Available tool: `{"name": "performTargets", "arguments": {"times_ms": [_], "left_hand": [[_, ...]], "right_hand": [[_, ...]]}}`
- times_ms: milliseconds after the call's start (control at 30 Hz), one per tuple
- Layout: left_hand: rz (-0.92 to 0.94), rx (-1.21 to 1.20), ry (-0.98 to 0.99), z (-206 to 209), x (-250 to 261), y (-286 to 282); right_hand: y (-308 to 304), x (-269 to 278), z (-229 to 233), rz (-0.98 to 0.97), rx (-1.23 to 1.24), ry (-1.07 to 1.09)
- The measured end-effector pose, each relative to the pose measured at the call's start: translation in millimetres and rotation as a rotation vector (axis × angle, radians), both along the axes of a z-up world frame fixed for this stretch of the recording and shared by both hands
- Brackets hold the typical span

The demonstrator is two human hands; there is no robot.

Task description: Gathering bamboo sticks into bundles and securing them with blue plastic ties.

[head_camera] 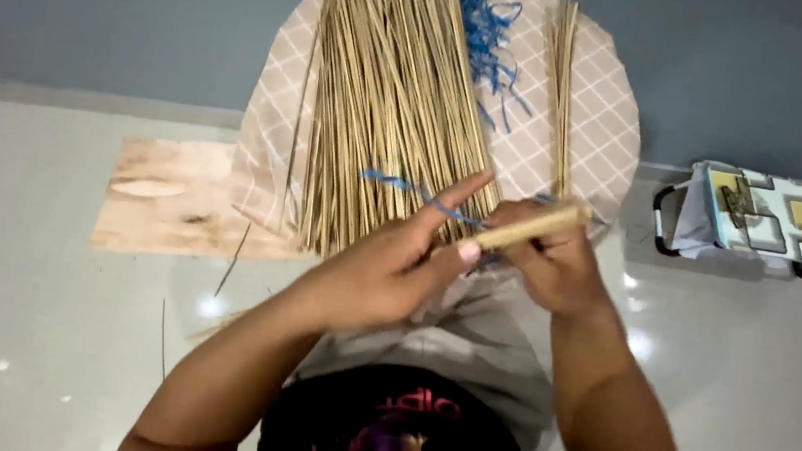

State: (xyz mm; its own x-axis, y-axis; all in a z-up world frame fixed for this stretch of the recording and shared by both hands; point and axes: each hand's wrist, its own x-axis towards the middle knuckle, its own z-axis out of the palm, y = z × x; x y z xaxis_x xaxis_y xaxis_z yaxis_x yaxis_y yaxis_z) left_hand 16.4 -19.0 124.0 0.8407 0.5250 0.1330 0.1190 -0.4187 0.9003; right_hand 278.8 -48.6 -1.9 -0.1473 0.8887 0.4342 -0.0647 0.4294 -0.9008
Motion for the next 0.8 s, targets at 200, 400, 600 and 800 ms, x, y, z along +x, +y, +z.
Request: {"name": "performTargets", "arguments": {"times_ms": [200,400,600,800], "left_hand": [[0.122,-0.126,0.035,-3.9,15.8,-29.9],[0.141,0.133,0.361,10.8,23.9,-43.3],[-0.087,0.302,0.862,13.6,55.4,-51.9],[-0.166,0.875,0.217,-43.9,38.3,-87.9]], "right_hand": [[-57.4,-22.9,-11.7,-0.272,-0.020,-0.068],[-119.3,-34.5,63.2,-0.531,0.258,-1.091],[-141.9,-3.8,116.7,-0.228,0.417,-1.708],[-68.6,40.7,127.8,0.144,0.147,-0.921]]}}
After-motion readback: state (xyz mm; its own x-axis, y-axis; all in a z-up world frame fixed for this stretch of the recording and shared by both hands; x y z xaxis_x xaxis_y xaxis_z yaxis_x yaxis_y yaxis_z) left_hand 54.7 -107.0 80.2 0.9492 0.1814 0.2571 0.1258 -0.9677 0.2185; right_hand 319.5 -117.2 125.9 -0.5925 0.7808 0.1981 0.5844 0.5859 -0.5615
